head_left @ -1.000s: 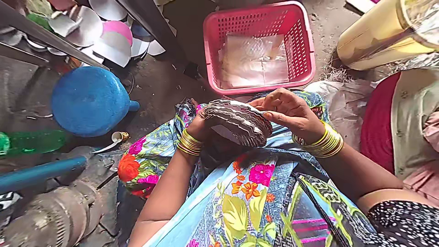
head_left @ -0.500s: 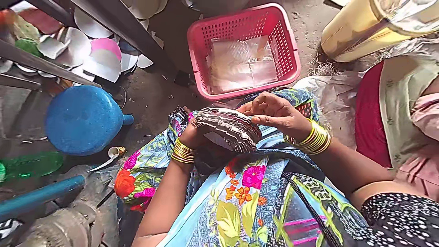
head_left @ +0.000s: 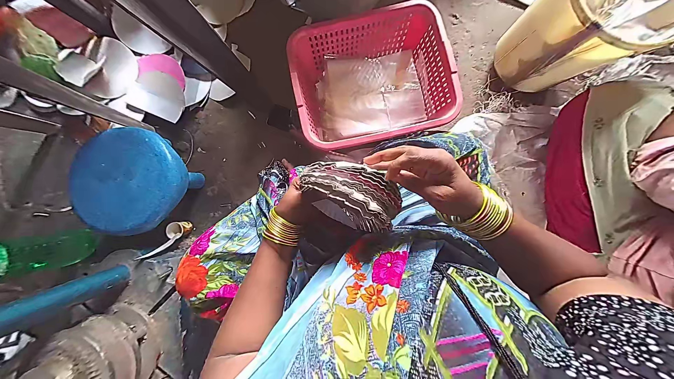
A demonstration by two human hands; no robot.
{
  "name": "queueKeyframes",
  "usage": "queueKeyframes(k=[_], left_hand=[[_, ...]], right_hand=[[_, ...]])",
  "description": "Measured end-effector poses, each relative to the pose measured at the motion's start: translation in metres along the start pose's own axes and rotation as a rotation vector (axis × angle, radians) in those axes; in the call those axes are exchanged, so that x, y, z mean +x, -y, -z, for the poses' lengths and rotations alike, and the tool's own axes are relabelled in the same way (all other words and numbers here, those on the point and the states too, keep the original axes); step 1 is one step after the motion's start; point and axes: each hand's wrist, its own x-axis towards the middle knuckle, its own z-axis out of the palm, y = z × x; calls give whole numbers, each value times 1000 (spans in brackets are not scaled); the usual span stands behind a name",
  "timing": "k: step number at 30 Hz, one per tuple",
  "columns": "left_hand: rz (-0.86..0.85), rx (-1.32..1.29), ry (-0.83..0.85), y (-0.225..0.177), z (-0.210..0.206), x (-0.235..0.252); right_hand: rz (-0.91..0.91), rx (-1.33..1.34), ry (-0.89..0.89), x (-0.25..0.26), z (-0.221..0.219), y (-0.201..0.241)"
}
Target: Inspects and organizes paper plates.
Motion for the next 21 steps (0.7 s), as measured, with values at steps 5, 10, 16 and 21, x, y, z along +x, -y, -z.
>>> queueKeyframes(k=[5,10,16,21], left_hand=[[28,26,-24,4,6,0],[58,15,-44,10,13,1],[-1,49,37,17,19,2],[-27,-15,14,1,-1,-1]], right_hand=[[6,-23,-13,-2,-1,0],[74,-103,-2,-1,1,-1],[108,-171,-21,-1,1,0],[122,-186,-22,-1,1,-1]])
